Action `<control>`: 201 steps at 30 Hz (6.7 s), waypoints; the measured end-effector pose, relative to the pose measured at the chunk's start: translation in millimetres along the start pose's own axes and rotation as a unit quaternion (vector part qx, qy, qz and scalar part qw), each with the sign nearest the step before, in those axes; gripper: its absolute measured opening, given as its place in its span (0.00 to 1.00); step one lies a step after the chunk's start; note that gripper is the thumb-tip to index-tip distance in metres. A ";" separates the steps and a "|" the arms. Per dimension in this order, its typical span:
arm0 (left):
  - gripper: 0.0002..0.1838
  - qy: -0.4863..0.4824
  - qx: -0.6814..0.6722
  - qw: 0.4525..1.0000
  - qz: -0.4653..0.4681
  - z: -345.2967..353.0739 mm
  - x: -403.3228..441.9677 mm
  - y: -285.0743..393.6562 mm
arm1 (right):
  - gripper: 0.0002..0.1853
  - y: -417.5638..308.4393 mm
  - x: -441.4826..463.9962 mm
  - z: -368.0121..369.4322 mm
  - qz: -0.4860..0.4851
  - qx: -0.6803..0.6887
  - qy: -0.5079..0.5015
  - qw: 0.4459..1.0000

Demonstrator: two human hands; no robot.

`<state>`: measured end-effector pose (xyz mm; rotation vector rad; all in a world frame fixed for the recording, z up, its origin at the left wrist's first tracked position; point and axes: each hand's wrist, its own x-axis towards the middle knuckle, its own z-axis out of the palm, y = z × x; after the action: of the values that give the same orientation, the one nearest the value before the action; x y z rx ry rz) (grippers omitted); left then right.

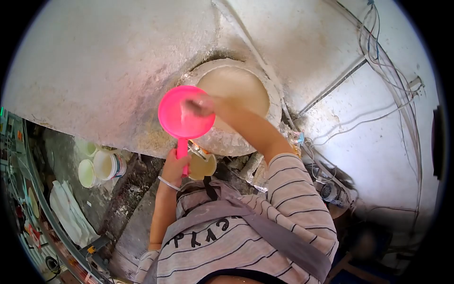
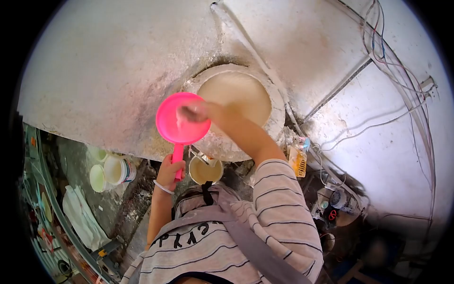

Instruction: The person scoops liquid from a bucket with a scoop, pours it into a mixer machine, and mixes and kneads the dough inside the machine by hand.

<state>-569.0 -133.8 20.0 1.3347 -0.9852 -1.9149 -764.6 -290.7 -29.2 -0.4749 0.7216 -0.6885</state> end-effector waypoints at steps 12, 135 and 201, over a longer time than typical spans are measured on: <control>0.15 0.026 -0.023 0.999 0.008 -12.0 -10.6 4.5 | 0.15 -20.2 -77.4 -172.1 -0.013 -0.748 0.326 0.578; 0.14 0.024 -0.040 0.997 -0.053 -75.9 -202.6 -136.7 | 0.10 511.4 -327.4 -110.7 0.119 -0.126 0.530 0.830; 0.16 0.017 -0.048 0.998 -0.029 2.1 -147.9 -120.3 | 0.19 90.1 -180.6 -121.2 -0.211 -0.479 0.515 0.679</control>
<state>-531.4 51.4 -5.8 1.3483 -0.8368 -1.9506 -916.5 -119.9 -85.7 -1.2832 2.1532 -0.9763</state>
